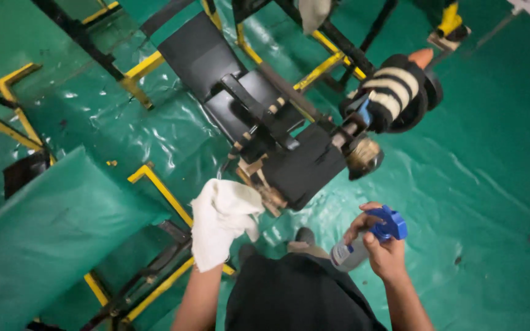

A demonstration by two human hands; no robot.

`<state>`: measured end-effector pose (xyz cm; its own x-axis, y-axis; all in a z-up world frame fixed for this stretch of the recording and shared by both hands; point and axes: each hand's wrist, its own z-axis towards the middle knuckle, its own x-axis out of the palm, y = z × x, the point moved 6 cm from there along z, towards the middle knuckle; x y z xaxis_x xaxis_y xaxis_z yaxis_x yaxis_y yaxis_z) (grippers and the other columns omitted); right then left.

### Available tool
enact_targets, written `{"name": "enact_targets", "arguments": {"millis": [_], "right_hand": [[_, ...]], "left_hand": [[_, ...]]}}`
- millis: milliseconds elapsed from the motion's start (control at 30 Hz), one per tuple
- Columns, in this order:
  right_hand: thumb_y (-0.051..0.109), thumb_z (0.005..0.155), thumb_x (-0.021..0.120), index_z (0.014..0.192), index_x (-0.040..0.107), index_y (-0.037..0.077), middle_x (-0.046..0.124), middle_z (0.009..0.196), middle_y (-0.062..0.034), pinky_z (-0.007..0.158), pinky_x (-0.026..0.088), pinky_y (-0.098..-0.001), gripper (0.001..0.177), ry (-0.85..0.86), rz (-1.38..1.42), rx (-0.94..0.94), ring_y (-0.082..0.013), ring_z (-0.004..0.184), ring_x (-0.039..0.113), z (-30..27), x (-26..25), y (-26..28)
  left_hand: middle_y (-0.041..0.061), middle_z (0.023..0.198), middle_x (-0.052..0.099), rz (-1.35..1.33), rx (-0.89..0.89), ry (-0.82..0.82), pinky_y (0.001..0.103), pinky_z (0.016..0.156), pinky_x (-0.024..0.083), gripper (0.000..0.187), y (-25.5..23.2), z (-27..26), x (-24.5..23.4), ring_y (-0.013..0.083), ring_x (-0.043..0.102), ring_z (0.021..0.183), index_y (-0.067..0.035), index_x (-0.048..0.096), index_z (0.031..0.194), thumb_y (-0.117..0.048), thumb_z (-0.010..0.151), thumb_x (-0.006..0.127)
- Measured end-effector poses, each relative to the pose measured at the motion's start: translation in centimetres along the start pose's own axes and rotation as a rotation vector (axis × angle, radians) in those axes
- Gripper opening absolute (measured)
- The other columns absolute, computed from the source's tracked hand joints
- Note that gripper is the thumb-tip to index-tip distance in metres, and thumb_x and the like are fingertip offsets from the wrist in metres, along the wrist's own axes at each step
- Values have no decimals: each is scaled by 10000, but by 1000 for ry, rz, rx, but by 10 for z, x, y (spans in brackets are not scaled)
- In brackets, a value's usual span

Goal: Cleaning gym equipment with a spray bottle and a white cloth.

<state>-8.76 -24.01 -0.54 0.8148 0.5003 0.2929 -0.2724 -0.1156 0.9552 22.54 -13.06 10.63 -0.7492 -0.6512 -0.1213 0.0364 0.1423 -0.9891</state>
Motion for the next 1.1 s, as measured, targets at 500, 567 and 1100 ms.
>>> {"name": "enact_targets", "arguments": {"millis": [500, 567, 1100], "right_hand": [[207, 820, 830, 1250, 608, 26, 684, 850, -64, 671, 556, -322, 517, 402, -180, 313, -160, 740, 662, 63, -24, -1], [158, 791, 853, 1207, 669, 38, 689, 833, -58, 658, 547, -309, 471, 455, -280, 357, -149, 731, 647, 68, -3, 7], [136, 739, 854, 1386, 560, 114, 733, 1186, -110, 914, 537, -365, 711, 530, -537, 305, -243, 1051, 698, 65, 186, -1]], "left_hand": [[218, 1019, 720, 982, -341, -16, 477, 819, 539, 363, 204, -3, -67, 376, 692, 950, -42, 693, 1104, -311, 865, 741], [203, 1014, 732, 871, -345, -25, 455, 816, 549, 364, 211, -3, -65, 352, 714, 927, -38, 690, 1106, -296, 857, 756], [13, 1030, 577, -337, -297, 548, 289, 787, 474, 127, 103, -15, -52, 122, 563, 983, -23, 640, 966, -71, 870, 706]]}}
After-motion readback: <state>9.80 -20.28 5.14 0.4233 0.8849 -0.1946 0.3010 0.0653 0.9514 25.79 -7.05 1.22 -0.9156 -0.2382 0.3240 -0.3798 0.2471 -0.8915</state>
